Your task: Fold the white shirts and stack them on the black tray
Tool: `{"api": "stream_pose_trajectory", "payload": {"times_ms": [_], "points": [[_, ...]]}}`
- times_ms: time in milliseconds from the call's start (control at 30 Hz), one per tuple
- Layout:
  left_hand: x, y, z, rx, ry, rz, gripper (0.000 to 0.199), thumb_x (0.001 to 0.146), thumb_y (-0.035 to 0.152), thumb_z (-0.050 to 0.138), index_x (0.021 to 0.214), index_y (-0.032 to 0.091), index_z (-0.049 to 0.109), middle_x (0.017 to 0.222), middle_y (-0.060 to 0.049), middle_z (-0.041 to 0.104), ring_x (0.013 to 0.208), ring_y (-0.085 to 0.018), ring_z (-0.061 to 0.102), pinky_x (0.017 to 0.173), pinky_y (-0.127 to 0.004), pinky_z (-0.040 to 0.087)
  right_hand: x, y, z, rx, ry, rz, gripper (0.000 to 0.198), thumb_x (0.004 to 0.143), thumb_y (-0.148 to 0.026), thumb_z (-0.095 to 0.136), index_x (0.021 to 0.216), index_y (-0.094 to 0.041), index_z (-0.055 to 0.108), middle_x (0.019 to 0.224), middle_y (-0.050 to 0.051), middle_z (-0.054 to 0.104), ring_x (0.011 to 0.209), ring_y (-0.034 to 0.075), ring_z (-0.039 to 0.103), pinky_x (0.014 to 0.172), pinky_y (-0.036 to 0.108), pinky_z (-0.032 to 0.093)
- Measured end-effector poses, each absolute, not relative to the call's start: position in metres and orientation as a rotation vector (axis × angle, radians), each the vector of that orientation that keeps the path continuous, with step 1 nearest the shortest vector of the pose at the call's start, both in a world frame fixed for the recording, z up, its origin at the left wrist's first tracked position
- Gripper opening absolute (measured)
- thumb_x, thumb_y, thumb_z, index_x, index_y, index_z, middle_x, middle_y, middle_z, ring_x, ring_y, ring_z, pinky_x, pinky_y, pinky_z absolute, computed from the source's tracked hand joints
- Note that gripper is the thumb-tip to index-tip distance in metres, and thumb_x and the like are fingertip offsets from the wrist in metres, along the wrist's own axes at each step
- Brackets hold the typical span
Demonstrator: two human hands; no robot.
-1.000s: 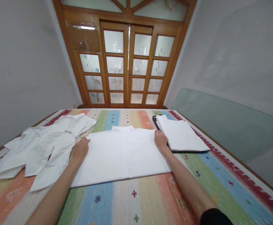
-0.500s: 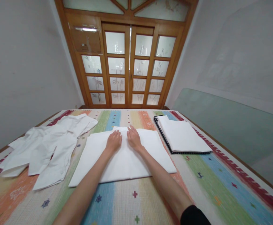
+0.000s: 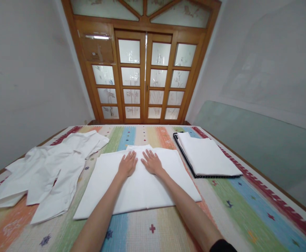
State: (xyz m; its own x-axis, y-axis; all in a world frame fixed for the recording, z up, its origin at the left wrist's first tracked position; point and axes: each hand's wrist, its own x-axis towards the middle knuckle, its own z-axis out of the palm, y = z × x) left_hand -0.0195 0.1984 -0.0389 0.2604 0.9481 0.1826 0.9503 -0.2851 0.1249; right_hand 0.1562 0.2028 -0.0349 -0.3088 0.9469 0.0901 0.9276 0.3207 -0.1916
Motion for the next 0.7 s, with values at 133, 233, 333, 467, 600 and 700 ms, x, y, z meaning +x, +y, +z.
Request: {"api": "stream_pose_trajectory", "payload": {"times_ms": [133, 233, 333, 467, 600, 700], "points": [[-0.038, 0.201, -0.035, -2.458, -1.968, -0.264, 0.056, 0.098, 0.040, 0.016, 0.147, 0.017, 0.031, 0.154, -0.005, 0.029, 0.143, -0.024, 0.023, 0.115, -0.047, 0.022, 0.176, 0.206, -0.031, -1.832, -2.412, 0.216, 0.059, 0.098, -0.053, 0.017, 0.151, -0.028, 0.021, 0.158, 0.002, 0.010, 0.146, 0.024, 0.007, 0.115, 0.046, 0.007], [-0.055, 0.205, -0.036, -2.420, -2.003, -0.235, 0.057, 0.098, 0.042, 0.017, 0.148, 0.018, 0.029, 0.154, -0.006, 0.029, 0.143, -0.023, 0.022, 0.115, -0.047, 0.022, 0.187, 0.207, -0.029, -1.875, -2.402, 0.243, 0.059, 0.097, -0.054, 0.016, 0.151, -0.029, 0.020, 0.159, 0.001, 0.009, 0.146, 0.025, 0.006, 0.115, 0.046, 0.006], [-0.072, 0.208, -0.038, -2.358, -2.030, -0.218, 0.057, 0.098, 0.041, 0.019, 0.148, 0.016, 0.030, 0.152, -0.009, 0.032, 0.143, -0.023, 0.024, 0.114, -0.047, 0.023, 0.195, 0.208, -0.028, -1.916, -2.392, 0.239, 0.060, 0.097, -0.054, 0.016, 0.151, -0.029, 0.019, 0.159, 0.002, 0.009, 0.146, 0.025, 0.006, 0.115, 0.046, 0.005], [-0.091, 0.210, -0.038, -2.298, -2.057, -0.166, 0.057, 0.098, 0.041, 0.022, 0.146, 0.013, 0.034, 0.152, -0.010, 0.032, 0.142, -0.025, 0.026, 0.114, -0.046, 0.022, 0.205, 0.211, -0.030, -1.948, -2.387, 0.220, 0.060, 0.097, -0.054, 0.016, 0.151, -0.029, 0.019, 0.159, 0.003, 0.009, 0.146, 0.024, 0.005, 0.115, 0.045, 0.004], [-0.101, 0.210, -0.037, -2.301, -2.064, -0.140, 0.058, 0.097, 0.042, 0.021, 0.146, 0.013, 0.033, 0.153, -0.010, 0.030, 0.142, -0.025, 0.025, 0.115, -0.046, 0.022, 0.220, 0.214, -0.034, -1.992, -2.372, 0.187, 0.061, 0.097, -0.054, 0.015, 0.152, -0.028, 0.018, 0.159, 0.003, 0.009, 0.146, 0.024, 0.006, 0.115, 0.044, 0.004], [-0.102, 0.210, -0.036, -2.301, -2.082, -0.148, 0.058, 0.098, 0.041, 0.020, 0.146, 0.012, 0.033, 0.153, -0.010, 0.031, 0.142, -0.024, 0.025, 0.115, -0.045, 0.021, 0.232, 0.215, -0.037, -2.031, -2.358, 0.146, 0.061, 0.097, -0.055, 0.014, 0.152, -0.027, 0.017, 0.159, 0.003, 0.010, 0.146, 0.023, 0.006, 0.115, 0.044, 0.004]]}}
